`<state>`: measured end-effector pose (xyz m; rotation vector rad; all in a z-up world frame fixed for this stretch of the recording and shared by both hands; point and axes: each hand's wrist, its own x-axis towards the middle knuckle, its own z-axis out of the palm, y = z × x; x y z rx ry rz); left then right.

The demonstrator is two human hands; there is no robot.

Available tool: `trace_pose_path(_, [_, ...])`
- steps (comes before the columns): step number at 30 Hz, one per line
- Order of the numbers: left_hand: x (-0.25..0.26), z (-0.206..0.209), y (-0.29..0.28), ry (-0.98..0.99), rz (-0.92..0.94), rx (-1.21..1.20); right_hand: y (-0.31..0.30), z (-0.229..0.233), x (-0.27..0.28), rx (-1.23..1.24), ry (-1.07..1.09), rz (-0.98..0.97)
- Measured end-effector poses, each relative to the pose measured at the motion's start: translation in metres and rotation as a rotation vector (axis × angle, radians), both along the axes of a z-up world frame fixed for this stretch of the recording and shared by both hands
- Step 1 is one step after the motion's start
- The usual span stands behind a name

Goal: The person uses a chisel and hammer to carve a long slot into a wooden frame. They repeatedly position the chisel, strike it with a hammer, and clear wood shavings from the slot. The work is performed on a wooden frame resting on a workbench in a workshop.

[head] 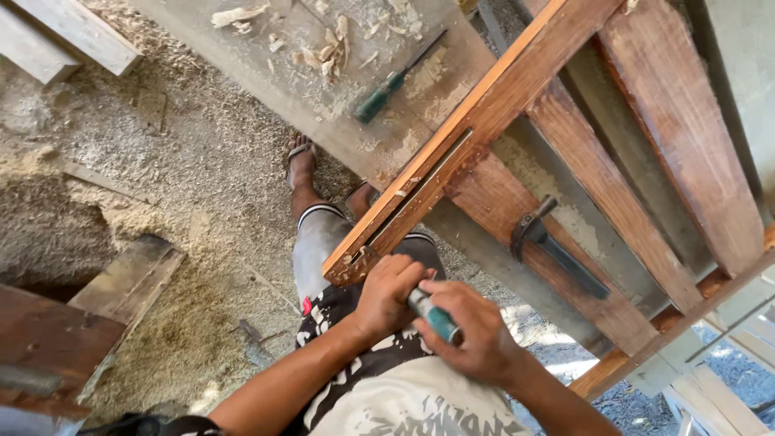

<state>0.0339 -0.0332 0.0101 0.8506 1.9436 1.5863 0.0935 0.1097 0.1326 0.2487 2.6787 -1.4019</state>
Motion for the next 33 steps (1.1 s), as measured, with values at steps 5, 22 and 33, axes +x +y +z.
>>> trace_pose_path(5, [-0.012, -0.006, 0.028, 0.024, 0.032, 0.144, 0.014, 0.003, -0.016, 0.123, 0.089, 0.020])
trace_pose_path(22, [0.014, -0.007, 0.011, 0.168, 0.237, 0.035, 0.026, -0.004, -0.011, 0.021, -0.044, 0.303])
trace_pose_path(33, [0.024, -0.023, 0.035, 0.153, 0.287, -0.298, 0.066, -0.020, -0.032, -0.017, -0.428, 0.103])
